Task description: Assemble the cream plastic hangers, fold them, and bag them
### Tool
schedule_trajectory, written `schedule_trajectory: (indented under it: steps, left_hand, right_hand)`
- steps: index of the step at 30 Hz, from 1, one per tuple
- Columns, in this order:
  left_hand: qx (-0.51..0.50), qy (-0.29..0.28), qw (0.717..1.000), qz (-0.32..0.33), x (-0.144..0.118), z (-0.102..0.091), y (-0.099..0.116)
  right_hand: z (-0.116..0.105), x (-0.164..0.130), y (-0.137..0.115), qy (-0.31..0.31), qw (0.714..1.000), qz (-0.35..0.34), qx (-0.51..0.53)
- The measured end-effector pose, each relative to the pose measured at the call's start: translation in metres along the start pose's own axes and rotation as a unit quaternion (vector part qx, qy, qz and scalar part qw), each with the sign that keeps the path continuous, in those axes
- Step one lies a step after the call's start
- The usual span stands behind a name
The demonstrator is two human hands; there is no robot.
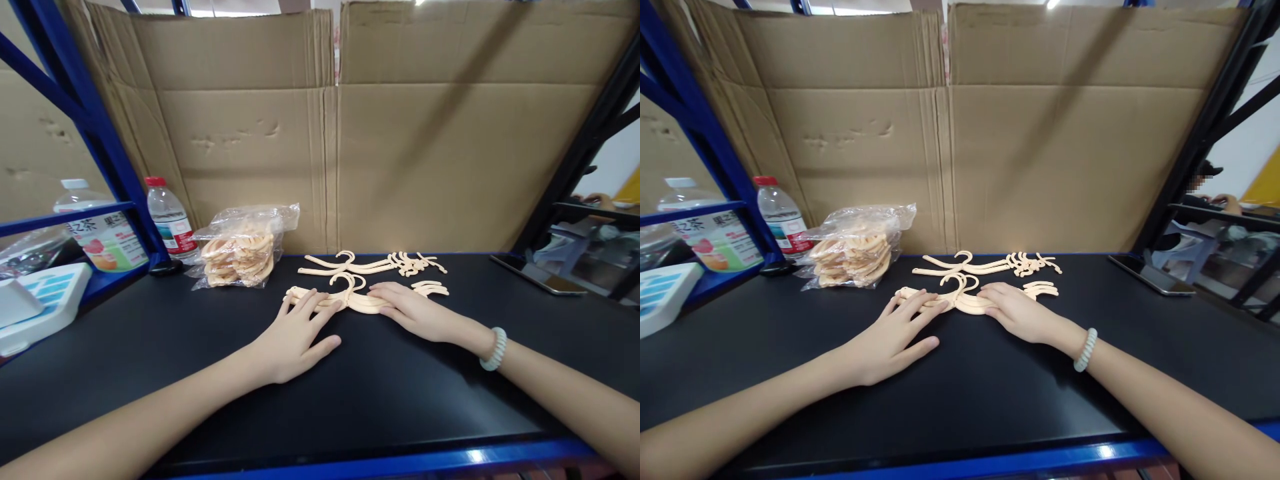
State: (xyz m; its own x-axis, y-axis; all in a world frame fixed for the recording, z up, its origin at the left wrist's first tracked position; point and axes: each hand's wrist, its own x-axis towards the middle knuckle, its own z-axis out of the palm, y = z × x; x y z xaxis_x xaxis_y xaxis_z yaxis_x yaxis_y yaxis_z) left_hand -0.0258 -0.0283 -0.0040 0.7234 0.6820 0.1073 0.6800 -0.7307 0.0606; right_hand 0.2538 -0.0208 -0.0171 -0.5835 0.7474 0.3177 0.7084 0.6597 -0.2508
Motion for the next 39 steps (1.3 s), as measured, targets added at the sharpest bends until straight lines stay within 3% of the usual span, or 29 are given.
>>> schedule_trajectory:
  steps: [7,15,30,35,39]
  left_hand:
    - [0.003,0.067,0.996,0.054,0.005,0.000,-0.008]
    - [0.008,0.126,0.992,0.019,0.012,0.006,-0.019]
    - [0.000,0.153,0.988,0.019,0.013,0.008,-0.022]
    - [-0.040,0.184,0.979,0.073,0.010,0.005,-0.017]
    - [-0.078,0.156,0.976,0.129,0.007,0.000,-0.009]
  right_hand:
    - [0.000,0.000,0.004,0.013,1.000,0.004,0.020]
    - [0.000,0.001,0.004,0.016,1.000,-0.014,0.022]
    - [0.001,0.000,0.003,0.032,0.999,-0.008,0.014]
    - [-0.006,0.001,0.009,0.087,0.996,-0.001,0.014]
    - [-0.019,0.001,0.019,0.166,0.986,0.025,0.017]
